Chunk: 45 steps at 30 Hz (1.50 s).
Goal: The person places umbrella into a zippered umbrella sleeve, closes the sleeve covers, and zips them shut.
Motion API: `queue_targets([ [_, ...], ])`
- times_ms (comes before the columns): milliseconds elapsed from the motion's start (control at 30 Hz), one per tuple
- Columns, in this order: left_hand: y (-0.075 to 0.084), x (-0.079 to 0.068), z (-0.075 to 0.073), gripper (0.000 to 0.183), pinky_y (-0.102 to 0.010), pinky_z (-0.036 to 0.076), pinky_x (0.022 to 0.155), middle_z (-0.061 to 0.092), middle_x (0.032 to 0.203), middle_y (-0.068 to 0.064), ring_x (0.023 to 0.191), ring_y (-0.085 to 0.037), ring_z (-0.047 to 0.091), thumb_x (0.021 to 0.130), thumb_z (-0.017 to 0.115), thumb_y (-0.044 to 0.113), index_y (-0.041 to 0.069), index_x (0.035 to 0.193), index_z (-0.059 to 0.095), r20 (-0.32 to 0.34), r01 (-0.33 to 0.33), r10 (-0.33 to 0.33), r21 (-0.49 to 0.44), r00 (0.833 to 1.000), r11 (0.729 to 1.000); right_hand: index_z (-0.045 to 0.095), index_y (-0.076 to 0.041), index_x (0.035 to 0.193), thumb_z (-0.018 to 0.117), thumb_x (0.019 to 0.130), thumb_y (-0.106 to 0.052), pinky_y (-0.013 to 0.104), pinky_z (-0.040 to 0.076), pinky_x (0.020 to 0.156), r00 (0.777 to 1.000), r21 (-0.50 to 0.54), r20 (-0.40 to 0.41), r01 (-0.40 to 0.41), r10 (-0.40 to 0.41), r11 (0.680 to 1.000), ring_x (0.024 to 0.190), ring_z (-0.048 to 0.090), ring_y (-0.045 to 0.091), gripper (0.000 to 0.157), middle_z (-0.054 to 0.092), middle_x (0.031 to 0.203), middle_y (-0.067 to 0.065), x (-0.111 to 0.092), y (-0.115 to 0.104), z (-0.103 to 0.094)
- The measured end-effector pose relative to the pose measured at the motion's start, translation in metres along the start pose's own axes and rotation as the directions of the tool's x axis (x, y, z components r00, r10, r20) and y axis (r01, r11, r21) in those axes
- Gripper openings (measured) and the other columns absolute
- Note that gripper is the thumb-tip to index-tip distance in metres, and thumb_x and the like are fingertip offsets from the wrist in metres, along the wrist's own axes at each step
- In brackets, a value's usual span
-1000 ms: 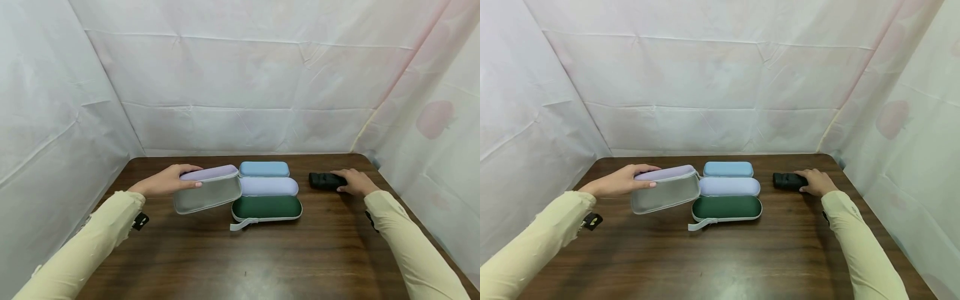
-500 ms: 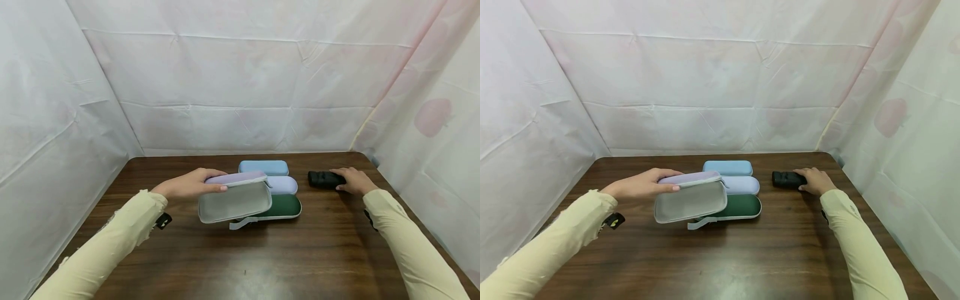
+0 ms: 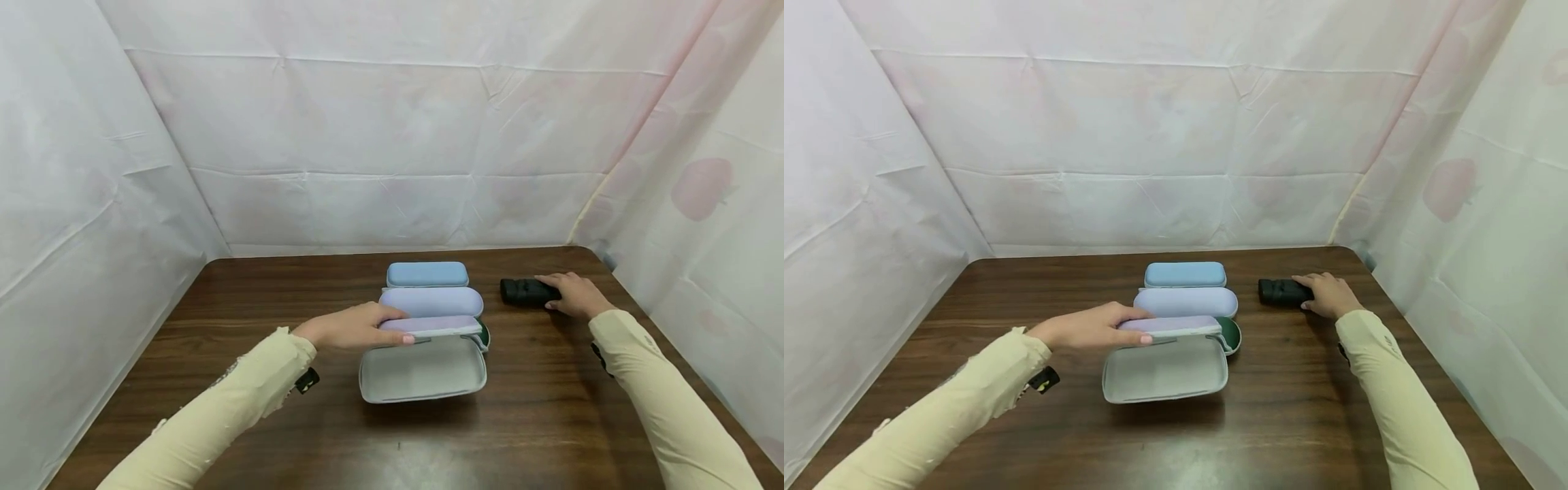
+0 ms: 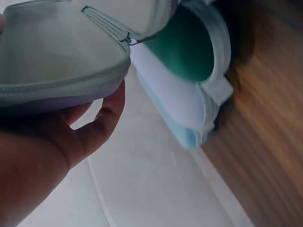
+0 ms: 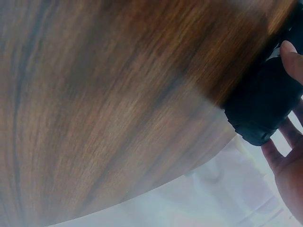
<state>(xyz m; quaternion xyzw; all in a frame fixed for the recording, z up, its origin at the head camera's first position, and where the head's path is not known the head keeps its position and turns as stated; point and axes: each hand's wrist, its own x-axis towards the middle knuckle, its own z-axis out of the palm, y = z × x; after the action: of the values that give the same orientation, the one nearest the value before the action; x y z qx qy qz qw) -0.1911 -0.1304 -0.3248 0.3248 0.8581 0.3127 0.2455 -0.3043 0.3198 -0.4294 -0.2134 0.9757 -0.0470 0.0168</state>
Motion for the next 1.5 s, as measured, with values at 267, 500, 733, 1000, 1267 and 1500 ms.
queue_targets([
  [267, -0.006, 0.012, 0.024, 0.049, -0.026, 0.047, 0.076, 0.061, 0.101, 0.013, 0.086, -0.005, 0.057, 0.093, 0.054, 0.051, 0.016, 0.127, 0.059, 0.054, -0.038, 0.035, 0.060, 0.998, 0.997, 0.043, -0.002, 0.142, 0.073, 0.084, -0.015, 0.066, 0.034, 0.089, 1.000, 0.000, 0.014, 0.006, -0.006, 1.000, 0.119, 0.040, 0.050, 0.066, 0.045, 0.136, 0.028, 0.008, -0.001, 0.002],
  [500, -0.009, 0.015, 0.039, 0.060, -0.023, 0.045, 0.081, 0.062, 0.108, 0.013, 0.089, -0.001, 0.058, 0.091, 0.054, 0.055, 0.011, 0.132, 0.056, 0.061, -0.025, 0.017, 0.126, 0.998, 0.992, 0.045, 0.000, 0.140, 0.075, 0.082, -0.015, 0.067, 0.035, 0.086, 1.000, -0.038, 0.019, 0.004, -0.003, 0.999, 0.117, 0.041, 0.050, 0.067, 0.046, 0.134, 0.029, 0.011, -0.005, 0.002],
  [733, -0.015, 0.022, 0.052, 0.059, -0.023, 0.045, 0.082, 0.062, 0.112, 0.011, 0.091, 0.001, 0.057, 0.089, 0.055, 0.057, 0.013, 0.129, 0.059, 0.016, -0.052, 0.049, 0.201, 0.999, 0.978, 0.048, 0.000, 0.137, 0.076, 0.081, -0.017, 0.067, 0.036, 0.081, 0.999, -0.126, -0.026, 0.015, -0.018, 0.992, 0.112, 0.045, 0.051, 0.065, 0.049, 0.130, 0.030, 0.009, -0.005, 0.003],
  [1000, -0.021, 0.026, 0.063, 0.057, -0.023, 0.045, 0.083, 0.062, 0.113, 0.012, 0.095, 0.002, 0.055, 0.087, 0.058, 0.058, 0.015, 0.124, 0.063, -0.067, -0.081, 0.099, 0.237, 0.993, 0.968, 0.050, -0.001, 0.135, 0.075, 0.082, -0.017, 0.066, 0.037, 0.076, 0.997, -0.222, -0.076, 0.013, -0.030, 0.975, 0.108, 0.047, 0.049, 0.061, 0.053, 0.125, 0.027, 0.007, 0.002, 0.009],
  [1267, -0.024, 0.025, 0.069, 0.054, -0.024, 0.046, 0.081, 0.063, 0.110, 0.014, 0.094, 0.002, 0.056, 0.088, 0.055, 0.060, 0.017, 0.120, 0.065, -0.111, -0.065, 0.095, 0.252, 0.989, 0.966, 0.052, -0.002, 0.134, 0.075, 0.080, -0.016, 0.065, 0.037, 0.074, 0.993, -0.264, -0.092, 0.045, -0.071, 0.964, 0.108, 0.047, 0.046, 0.061, 0.055, 0.122, 0.023, 0.000, 0.000, 0.014],
  [1500, -0.024, 0.033, 0.069, 0.054, -0.024, 0.046, 0.081, 0.064, 0.109, 0.013, 0.092, 0.002, 0.057, 0.089, 0.054, 0.060, 0.016, 0.120, 0.066, -0.103, -0.084, 0.113, 0.253, 0.988, 0.964, 0.053, -0.002, 0.133, 0.077, 0.080, -0.016, 0.064, 0.039, 0.072, 0.990, -0.275, -0.110, 0.052, -0.085, 0.960, 0.105, 0.049, 0.045, 0.060, 0.056, 0.121, 0.023, -0.018, -0.003, 0.004],
])
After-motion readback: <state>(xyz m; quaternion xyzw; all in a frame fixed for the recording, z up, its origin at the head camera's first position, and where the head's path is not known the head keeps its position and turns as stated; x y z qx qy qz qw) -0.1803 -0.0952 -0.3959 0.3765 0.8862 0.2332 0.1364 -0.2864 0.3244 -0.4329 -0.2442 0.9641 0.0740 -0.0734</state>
